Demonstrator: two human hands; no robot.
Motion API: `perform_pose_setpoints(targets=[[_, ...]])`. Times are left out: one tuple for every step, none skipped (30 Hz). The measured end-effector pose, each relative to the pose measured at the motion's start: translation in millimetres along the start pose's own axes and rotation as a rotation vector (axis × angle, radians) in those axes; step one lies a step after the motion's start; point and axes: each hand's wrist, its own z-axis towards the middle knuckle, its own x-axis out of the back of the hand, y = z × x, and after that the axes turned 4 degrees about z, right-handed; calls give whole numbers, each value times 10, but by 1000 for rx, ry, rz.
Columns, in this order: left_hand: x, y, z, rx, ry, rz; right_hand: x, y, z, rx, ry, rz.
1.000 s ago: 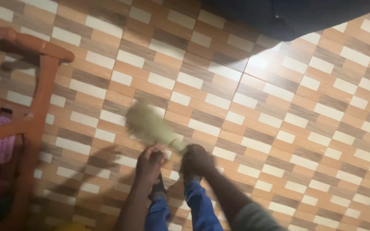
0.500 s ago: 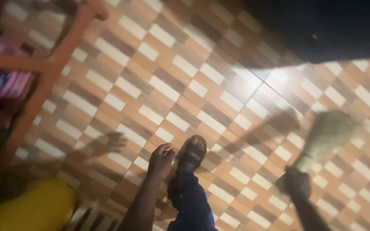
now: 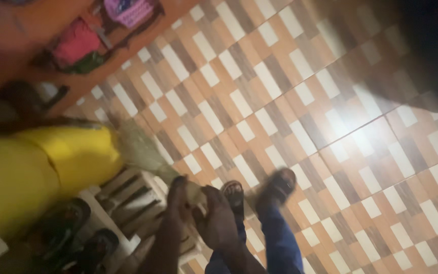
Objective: The person sweeps a tiled floor by hand using a bundle of straw as a broom, moving debris across the room.
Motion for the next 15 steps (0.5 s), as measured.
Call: perform_pose_setpoints(targets=[[174, -207, 254, -86, 66, 82, -52, 58, -59, -1, -8, -2], [301, -397, 524, -175, 114, 152, -86, 160, -122, -94, -129, 36], [347, -536, 719, -268, 154, 206, -104, 310, -178, -190, -251, 73], [376, -679, 899, -375, 188, 248, -77, 546, -174, -196, -260, 69], [390, -900, 968, -480, 220, 274, 6, 829, -206, -184, -472, -126], [408, -1123, 999, -562, 244, 291, 87, 1111, -273, -165, -683, -320], [390, -1315, 1008, -677, 268, 305, 170, 1374, -394, -227, -452, -165], [75, -1546, 944, -570, 217, 289, 277, 1621, -541, -285, -217, -16], [-263, -1686, 861, -444, 139, 242, 399, 1840, -680, -364, -171, -104], [-626, -1784, 708, -301, 51, 154, 540, 2040, -826, -442, -124, -194], [-1092, -1773, 599, -194, -58, 36, 699, 2248, -917, -445, -111, -209], [-1591, -1788, 339, -70, -156, -86, 836, 2417, -1044, -499, -177, -295], [-1989, -1689, 37, 23, -271, -251, 957, 2565, -1144, -544, -246, -375], [-2283, -1578, -246, 120, -375, -407, 1112, 2681, -1264, -539, -236, -384], [-2424, -1470, -440, 218, -448, -551, 1225, 2781, -1353, -480, -117, -309]])
